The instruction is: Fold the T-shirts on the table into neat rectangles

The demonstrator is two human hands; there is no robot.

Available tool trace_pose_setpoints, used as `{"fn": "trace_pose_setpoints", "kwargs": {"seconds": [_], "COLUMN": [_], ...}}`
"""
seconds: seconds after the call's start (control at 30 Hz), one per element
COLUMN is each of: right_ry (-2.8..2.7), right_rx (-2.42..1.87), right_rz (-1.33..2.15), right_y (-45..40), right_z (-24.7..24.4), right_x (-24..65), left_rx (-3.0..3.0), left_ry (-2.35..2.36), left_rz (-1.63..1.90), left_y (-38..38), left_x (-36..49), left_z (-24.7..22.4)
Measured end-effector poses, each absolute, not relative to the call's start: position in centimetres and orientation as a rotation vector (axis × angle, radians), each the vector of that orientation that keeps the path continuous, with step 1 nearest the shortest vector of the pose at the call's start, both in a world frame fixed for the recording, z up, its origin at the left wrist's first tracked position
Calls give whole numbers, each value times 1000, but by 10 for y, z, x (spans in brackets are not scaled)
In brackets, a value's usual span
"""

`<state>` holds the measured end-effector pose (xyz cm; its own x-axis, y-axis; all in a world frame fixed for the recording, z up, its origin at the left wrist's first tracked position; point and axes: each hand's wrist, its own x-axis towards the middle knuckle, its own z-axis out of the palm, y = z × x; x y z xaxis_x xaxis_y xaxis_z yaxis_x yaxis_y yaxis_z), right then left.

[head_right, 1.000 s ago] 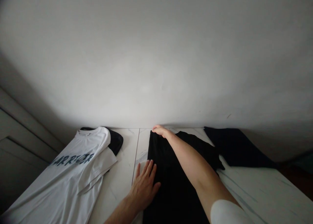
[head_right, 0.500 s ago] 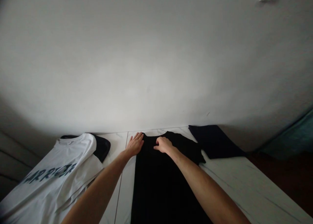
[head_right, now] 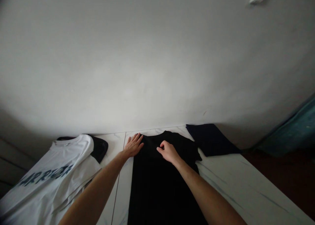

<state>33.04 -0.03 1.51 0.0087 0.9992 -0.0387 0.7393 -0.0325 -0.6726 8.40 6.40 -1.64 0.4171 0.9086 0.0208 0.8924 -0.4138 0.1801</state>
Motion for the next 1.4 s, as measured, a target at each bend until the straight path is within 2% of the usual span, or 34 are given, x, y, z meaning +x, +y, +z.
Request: {"fn": "trace_pose_setpoints", "kwargs": {"seconds": [0.37, 0.6, 0.73, 0.9, 1.1, 1.27, 1.4], "right_ry": [-1604, -1538, -1567, -1529, -1598, -1758, -1836], "right_rx": [-1797, -1841, -1689, -1560, -1749, -1634, -1595], "right_rz": [734, 808, 839, 749, 417, 182, 166], "right_y": [2, -2, -3, -6, -10, -33, -60], "right_z": [-2, -10, -10, -15, -22, -16, -5], "right_x": [323, 317, 318, 314, 321, 330, 330], "left_rx": [2561, 2553, 2555, 2554, 2541, 2557, 2695], "left_ry": [1651, 1608, 1591, 1589, 1622, 1664, 1539], "left_rz": [282, 217, 177, 173, 249, 308, 233], "left_y": [68, 69, 70, 71, 67, 26, -55], "left_x": [101, 105, 103, 103, 103, 95, 81], "left_z": [-10, -20, -22, -25, -16, -1, 1]}}
